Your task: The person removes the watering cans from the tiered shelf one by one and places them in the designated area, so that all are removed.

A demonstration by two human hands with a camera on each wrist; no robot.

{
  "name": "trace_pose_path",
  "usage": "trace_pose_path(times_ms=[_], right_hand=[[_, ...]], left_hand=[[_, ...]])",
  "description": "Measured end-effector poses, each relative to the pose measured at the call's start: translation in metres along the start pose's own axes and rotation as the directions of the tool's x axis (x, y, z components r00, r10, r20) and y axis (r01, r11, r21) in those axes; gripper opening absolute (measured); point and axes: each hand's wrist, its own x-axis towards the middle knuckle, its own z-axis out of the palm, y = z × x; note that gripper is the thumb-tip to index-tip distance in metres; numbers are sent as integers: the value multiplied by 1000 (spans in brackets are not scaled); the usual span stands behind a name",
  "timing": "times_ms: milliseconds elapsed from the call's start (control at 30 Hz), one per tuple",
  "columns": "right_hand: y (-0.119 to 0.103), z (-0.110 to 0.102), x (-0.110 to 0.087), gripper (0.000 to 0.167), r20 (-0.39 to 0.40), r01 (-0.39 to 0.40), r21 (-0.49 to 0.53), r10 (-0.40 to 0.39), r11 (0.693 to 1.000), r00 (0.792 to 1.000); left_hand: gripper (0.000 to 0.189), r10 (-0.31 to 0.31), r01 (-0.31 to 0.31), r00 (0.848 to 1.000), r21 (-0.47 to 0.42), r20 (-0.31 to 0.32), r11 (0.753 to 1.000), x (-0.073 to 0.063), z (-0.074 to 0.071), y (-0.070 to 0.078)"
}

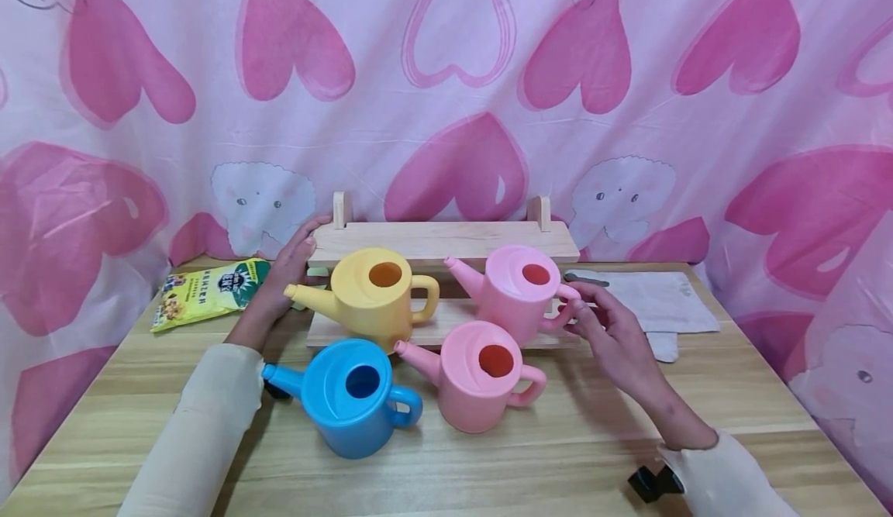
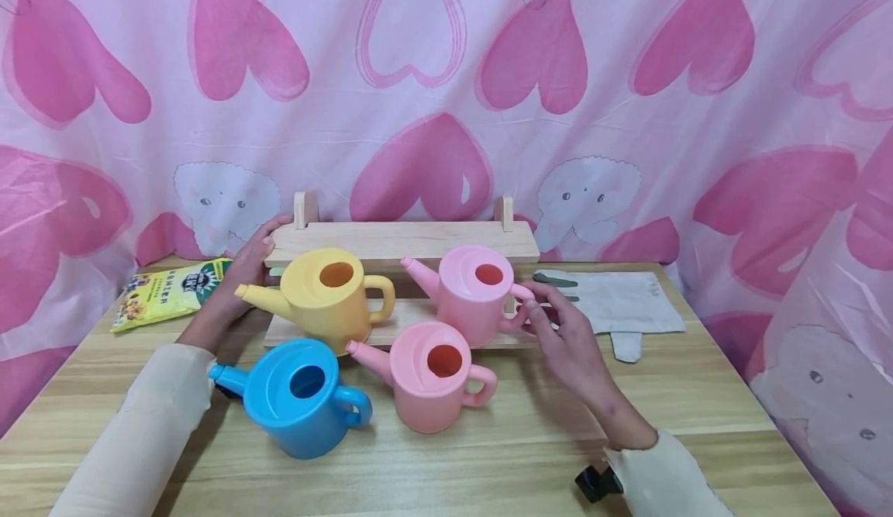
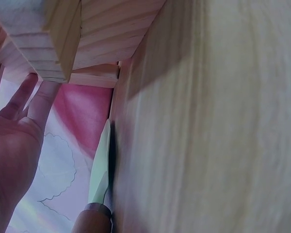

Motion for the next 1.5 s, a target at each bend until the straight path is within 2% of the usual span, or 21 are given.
trace_pose_path(times_ms=[133, 500, 867, 967, 1233, 1500], right_hand=[[0, 0, 0, 35, -5, -13, 10, 13, 1000, 1000], [-1, -1, -1, 34, -24, -10, -41, 9, 999, 1000], [-15, -23, -12, 32, -61, 48, -135, -57, 990, 997], [-19, -31, -16, 33, -67, 51, -140, -61, 989, 996], [-25, -52, -38, 27, -54, 31, -70, -35, 997, 998], [-24, -70, -61, 27, -34, 41, -58, -43, 997, 998]], left_hand=[[57, -5, 5, 1000, -4, 2, 1000, 0, 1, 2], [57, -11, 11, 1000, -10, -5, 1000, 0, 1, 3], [56, -15, 15, 1000, -7, -5, 1000, -1, 2, 3], [55, -9, 8, 1000, -11, -6, 1000, -1, 2, 4], [55, -7, 7, 1000, -13, 3, 1000, -1, 2, 3], [55, 4, -4, 1000, -7, 3, 1000, 0, 1, 3]])
